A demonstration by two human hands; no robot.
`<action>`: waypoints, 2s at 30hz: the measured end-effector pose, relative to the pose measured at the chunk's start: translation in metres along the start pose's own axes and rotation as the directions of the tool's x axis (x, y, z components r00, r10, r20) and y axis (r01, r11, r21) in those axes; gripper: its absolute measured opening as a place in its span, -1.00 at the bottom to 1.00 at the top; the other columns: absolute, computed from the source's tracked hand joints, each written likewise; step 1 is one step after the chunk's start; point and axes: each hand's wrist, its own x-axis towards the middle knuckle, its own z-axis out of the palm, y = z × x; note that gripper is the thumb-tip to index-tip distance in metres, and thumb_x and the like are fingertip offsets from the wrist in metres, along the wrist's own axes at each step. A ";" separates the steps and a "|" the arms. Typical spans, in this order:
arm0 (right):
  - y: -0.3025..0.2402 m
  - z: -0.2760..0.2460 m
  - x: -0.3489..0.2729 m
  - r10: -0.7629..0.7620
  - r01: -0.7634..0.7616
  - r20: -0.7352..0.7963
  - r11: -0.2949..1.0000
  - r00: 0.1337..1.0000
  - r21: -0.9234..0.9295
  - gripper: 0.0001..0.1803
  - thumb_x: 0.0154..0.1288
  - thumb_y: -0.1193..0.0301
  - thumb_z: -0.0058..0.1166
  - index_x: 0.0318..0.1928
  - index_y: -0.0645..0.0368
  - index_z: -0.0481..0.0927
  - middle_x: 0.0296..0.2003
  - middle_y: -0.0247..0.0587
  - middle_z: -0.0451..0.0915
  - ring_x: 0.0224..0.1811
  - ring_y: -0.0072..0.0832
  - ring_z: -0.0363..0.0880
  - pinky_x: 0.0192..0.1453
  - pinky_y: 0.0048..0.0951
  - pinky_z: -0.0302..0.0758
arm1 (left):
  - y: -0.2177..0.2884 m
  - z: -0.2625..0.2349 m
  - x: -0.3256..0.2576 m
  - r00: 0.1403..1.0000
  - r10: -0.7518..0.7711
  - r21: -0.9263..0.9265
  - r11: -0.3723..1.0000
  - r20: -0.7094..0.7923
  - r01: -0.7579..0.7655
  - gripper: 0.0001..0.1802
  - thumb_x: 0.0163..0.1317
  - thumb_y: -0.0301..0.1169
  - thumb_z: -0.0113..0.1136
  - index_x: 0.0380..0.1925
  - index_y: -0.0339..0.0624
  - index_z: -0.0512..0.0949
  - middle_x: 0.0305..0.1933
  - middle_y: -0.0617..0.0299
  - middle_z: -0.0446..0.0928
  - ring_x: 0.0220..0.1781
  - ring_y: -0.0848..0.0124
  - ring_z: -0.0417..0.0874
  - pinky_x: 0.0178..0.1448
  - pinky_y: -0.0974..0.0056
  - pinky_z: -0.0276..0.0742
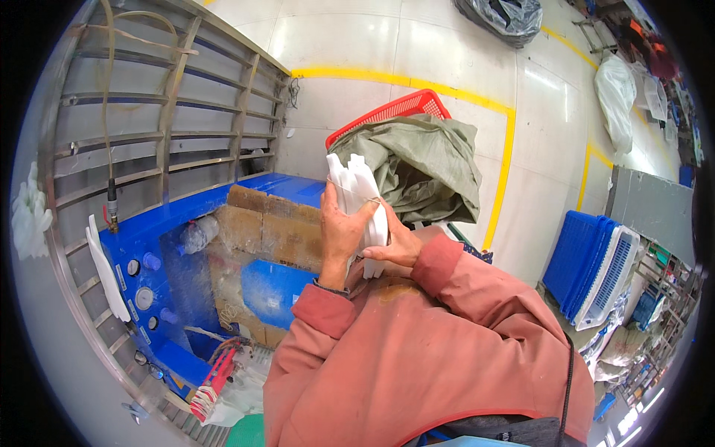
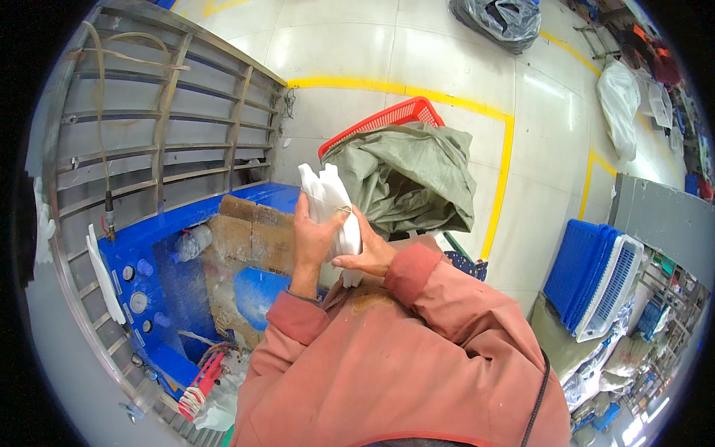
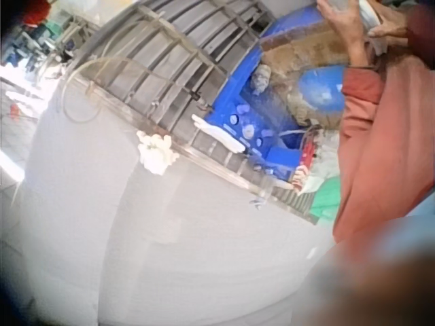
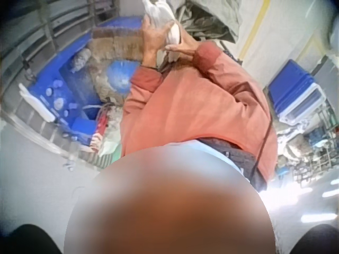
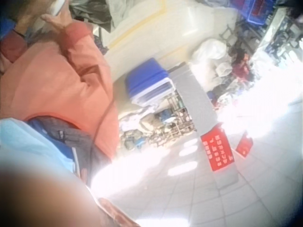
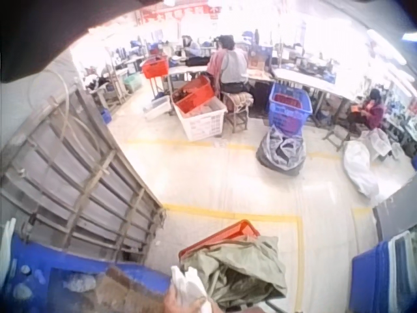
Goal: The person gathers white gloves, ties them with a rubber band, and places them on a metal rack. They then walk to a nearby area, place the gloves into a blue plastic bag, tie the bag, and hang it on a metal gate.
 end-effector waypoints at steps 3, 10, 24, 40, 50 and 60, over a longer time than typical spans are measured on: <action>0.013 -0.006 0.016 0.018 -0.024 0.051 0.991 0.999 0.134 0.29 0.14 0.12 0.50 0.61 0.16 -0.19 0.44 -0.08 0.23 0.50 -0.31 0.18 0.55 -0.20 0.16 | 0.003 0.002 0.008 0.999 -0.020 -0.064 0.998 -0.032 0.017 -0.14 0.05 -0.34 0.51 0.36 -0.25 0.35 0.10 -0.09 0.50 0.13 0.04 0.56 0.25 0.04 0.50; 0.021 0.000 0.018 0.083 -0.063 -0.028 0.899 0.996 0.434 0.03 0.23 0.21 0.38 0.56 0.18 0.06 0.37 -0.20 0.38 0.41 -0.38 0.34 0.48 -0.25 0.28 | 0.019 -0.007 0.008 0.997 0.048 -0.307 0.951 0.068 -0.025 -0.37 0.32 -0.48 0.27 0.38 -0.38 0.35 0.26 0.08 0.54 0.22 0.35 0.58 0.27 0.25 0.52; -0.013 -0.013 0.008 0.140 -0.160 0.118 0.971 0.983 0.178 0.20 0.17 -0.07 0.42 0.58 0.21 -0.01 0.37 -0.13 0.41 0.45 -0.33 0.31 0.51 -0.15 0.26 | 0.004 -0.052 -0.003 0.963 -0.136 -0.475 0.848 0.232 0.234 -0.48 0.39 -0.64 0.01 0.37 -0.36 0.43 0.30 0.05 0.56 0.28 0.37 0.59 0.36 0.26 0.51; -0.014 -0.030 -0.008 0.112 -0.210 0.254 0.890 0.961 0.404 0.15 0.09 -0.18 0.35 0.52 0.21 0.16 0.28 -0.10 0.48 0.31 -0.30 0.47 0.39 -0.21 0.40 | 0.023 0.002 -0.042 0.992 -0.122 -0.686 0.726 -0.044 0.059 -0.39 0.32 -0.66 -0.06 0.42 -0.28 0.39 0.36 0.09 0.49 0.36 0.31 0.51 0.41 0.25 0.42; -0.024 -0.039 -0.014 0.123 -0.223 0.245 0.869 0.962 0.442 0.12 0.09 -0.05 0.39 0.54 0.20 0.14 0.34 -0.10 0.44 0.34 -0.28 0.46 0.38 -0.22 0.43 | 0.027 0.000 -0.049 0.985 -0.164 -0.801 0.584 0.043 0.132 -0.41 0.34 -0.70 -0.04 0.40 -0.28 0.39 0.36 0.09 0.48 0.36 0.30 0.50 0.47 0.17 0.41; -0.023 -0.030 -0.034 0.094 -0.194 0.239 0.876 0.966 0.442 0.15 0.11 -0.01 0.36 0.57 0.26 0.07 0.45 -0.05 0.33 0.47 -0.26 0.32 0.53 -0.24 0.23 | -0.018 -0.050 -0.070 0.965 -0.067 -0.860 0.442 0.253 0.256 -0.58 0.41 -0.63 0.11 0.26 -0.18 0.54 0.24 0.13 0.56 0.28 0.32 0.57 0.38 0.20 0.52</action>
